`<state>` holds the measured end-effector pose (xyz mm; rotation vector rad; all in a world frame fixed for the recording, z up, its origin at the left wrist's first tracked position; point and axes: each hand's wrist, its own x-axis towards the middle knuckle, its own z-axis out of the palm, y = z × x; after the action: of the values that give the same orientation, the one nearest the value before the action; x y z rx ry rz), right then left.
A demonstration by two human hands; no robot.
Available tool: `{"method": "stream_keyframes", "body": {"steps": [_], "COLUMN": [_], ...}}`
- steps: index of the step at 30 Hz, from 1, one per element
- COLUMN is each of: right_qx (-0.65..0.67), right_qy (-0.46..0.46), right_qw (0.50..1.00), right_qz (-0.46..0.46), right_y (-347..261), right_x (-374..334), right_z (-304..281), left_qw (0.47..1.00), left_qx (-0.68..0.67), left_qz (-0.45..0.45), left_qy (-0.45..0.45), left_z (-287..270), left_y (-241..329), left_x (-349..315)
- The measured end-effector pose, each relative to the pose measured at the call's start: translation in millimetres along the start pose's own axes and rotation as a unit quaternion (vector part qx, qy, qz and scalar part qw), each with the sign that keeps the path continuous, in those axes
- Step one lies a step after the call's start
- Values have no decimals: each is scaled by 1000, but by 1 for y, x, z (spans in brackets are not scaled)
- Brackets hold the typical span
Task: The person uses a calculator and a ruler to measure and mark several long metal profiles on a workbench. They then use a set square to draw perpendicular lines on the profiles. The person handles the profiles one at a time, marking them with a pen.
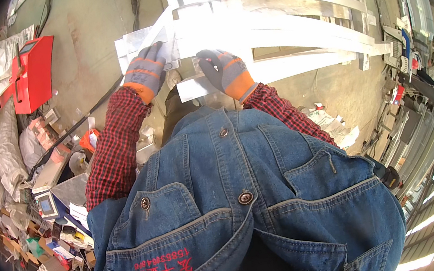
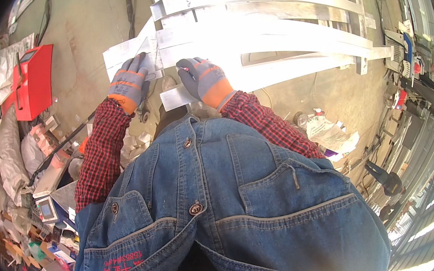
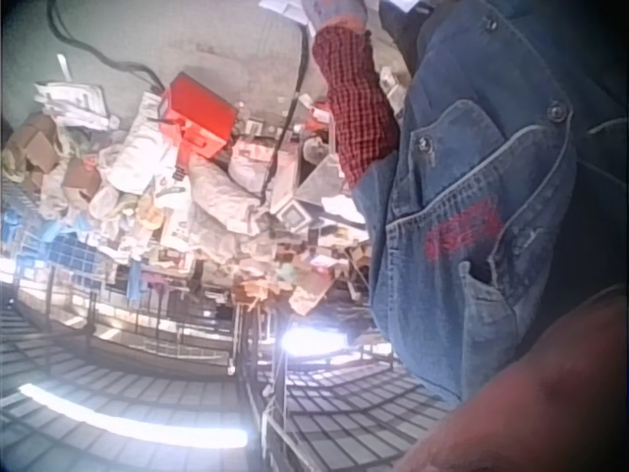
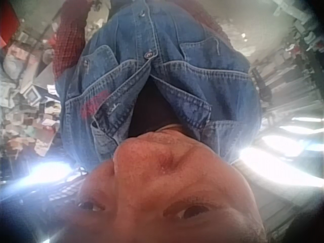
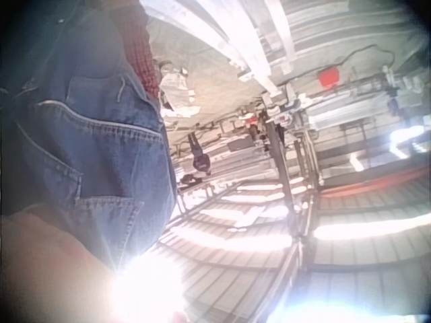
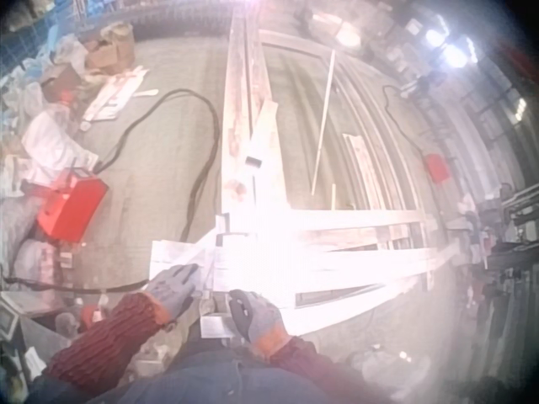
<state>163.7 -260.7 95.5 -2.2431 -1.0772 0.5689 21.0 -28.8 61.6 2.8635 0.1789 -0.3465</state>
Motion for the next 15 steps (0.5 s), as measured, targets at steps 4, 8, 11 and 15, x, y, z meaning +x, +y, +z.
{"method": "stream_keyframes", "body": {"steps": [4, 8, 11, 15], "right_qx": [1, -10, -16, -18], "right_qy": [5, 16, 36, 54], "right_qw": [1000, 1000, 998, 997], "right_qz": [-11, -18, -39, -54], "right_y": [2, 1, -1, -4], "right_x": [4, 4, 7, 19], "right_z": [2, 3, 5, 6], "left_qw": [1000, 1000, 1000, 1000], "left_qx": [1, 1, 0, -5], "left_qz": [7, 4, 6, 13], "left_qy": [9, 6, 8, 23], "left_z": [0, 2, 3, 4], "left_y": [0, 1, 0, -1], "left_x": [0, 1, -1, -3]}}
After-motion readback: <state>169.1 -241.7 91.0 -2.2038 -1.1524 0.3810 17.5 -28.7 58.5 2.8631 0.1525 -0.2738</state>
